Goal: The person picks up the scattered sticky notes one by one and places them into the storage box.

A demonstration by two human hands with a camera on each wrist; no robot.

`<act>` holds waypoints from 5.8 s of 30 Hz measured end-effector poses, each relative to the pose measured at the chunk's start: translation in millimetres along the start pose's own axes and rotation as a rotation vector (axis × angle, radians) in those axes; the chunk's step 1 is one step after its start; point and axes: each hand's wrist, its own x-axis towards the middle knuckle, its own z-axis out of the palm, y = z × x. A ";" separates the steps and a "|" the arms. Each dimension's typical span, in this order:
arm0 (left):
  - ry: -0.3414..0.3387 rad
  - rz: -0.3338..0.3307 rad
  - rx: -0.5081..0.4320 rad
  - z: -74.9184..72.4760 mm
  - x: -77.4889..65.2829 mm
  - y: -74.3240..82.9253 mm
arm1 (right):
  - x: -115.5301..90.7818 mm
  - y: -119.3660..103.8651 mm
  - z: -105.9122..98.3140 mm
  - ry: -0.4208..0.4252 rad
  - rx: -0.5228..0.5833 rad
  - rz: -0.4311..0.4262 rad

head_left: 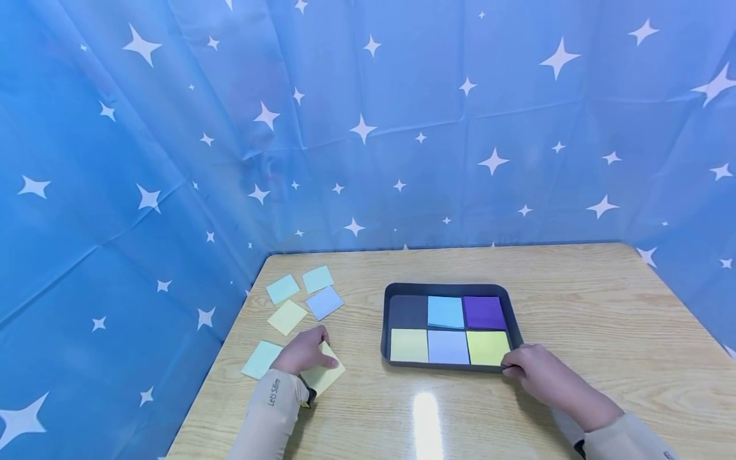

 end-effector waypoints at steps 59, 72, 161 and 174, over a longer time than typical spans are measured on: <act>0.250 0.222 -0.061 -19.3 14.4 40.0 | -0.7 -0.5 -1.7 -0.005 0.008 0.031; 0.225 0.305 -0.082 -17.7 22.2 56.1 | -2.7 -1.3 -3.5 0.001 0.008 0.035; 0.138 0.410 0.280 63.7 34.8 127.8 | -2.5 -4.7 0.7 0.006 -0.006 0.081; 0.141 0.374 0.355 67.7 34.7 128.8 | -3.2 -4.7 1.4 0.012 -0.013 0.066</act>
